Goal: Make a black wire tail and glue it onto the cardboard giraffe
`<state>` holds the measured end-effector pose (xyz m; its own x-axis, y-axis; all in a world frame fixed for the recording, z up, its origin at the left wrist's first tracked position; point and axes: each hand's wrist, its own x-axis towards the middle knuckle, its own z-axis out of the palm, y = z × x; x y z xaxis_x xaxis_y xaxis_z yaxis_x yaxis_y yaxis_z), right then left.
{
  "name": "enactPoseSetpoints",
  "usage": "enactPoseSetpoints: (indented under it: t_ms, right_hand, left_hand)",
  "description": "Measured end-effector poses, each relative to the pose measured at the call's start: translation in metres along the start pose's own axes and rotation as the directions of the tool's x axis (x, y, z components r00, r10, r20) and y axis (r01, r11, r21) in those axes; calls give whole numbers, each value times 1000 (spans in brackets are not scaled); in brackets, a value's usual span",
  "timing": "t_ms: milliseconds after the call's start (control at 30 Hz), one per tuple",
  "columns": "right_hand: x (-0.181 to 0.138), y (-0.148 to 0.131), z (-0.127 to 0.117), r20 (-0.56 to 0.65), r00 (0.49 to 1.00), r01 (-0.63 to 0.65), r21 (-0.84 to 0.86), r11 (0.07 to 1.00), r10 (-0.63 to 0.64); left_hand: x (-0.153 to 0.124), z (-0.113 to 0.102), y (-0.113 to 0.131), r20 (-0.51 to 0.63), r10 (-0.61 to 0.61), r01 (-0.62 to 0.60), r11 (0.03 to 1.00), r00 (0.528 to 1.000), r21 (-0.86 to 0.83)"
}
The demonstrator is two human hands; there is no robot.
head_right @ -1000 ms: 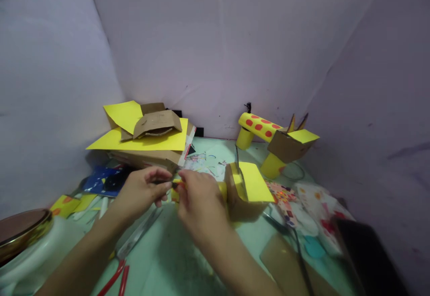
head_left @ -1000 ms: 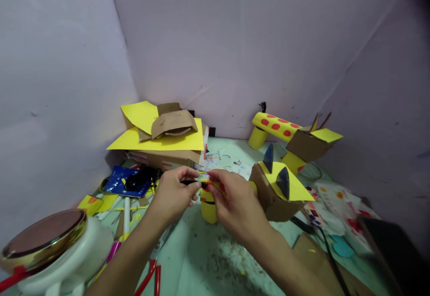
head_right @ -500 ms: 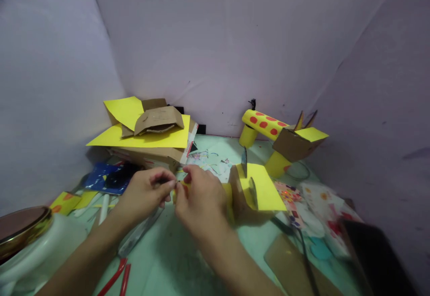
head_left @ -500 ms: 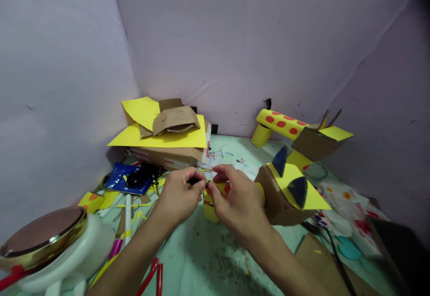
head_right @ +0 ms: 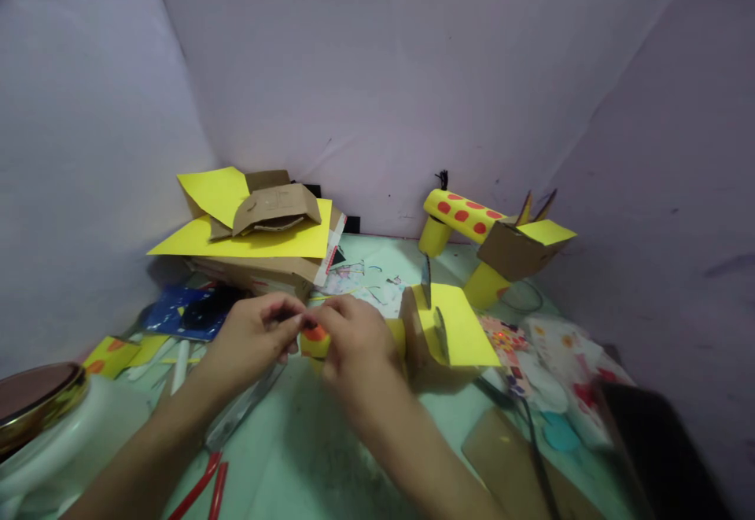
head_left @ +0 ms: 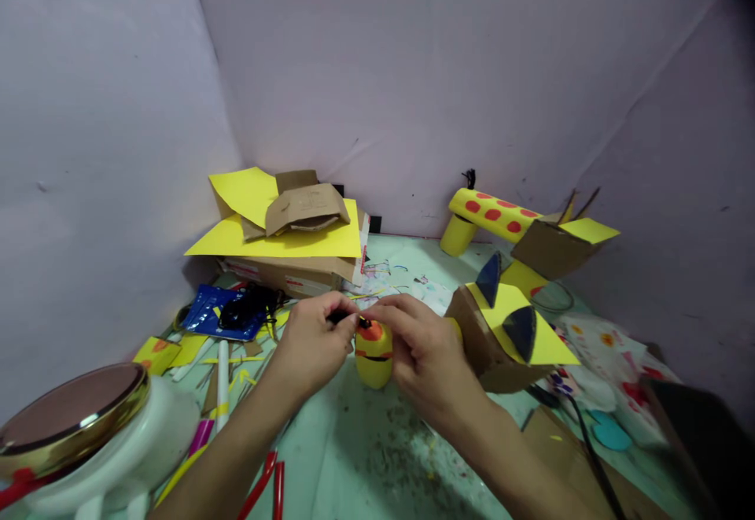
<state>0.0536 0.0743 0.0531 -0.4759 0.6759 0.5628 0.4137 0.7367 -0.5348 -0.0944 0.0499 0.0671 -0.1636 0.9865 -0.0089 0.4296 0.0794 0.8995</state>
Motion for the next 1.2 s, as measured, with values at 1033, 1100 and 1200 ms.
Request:
enactPoseSetpoints:
  t_ms: [1033,1100,1200]
  right_hand:
    - [-4,1,-2,-25,999,-33,-63,997,31]
    - [-4,2,-3,7,999,40,-64,997,-39]
    - [-3,3,-4,41,996,86,-71,994,-83]
  left_hand:
    - [10,-26,-10,34,-121,123,988,992,-97]
    - [9,-27,-8,99,-157,170,977,983,-132]
    - [8,-26,-6,244,-166,210,964,956,-165]
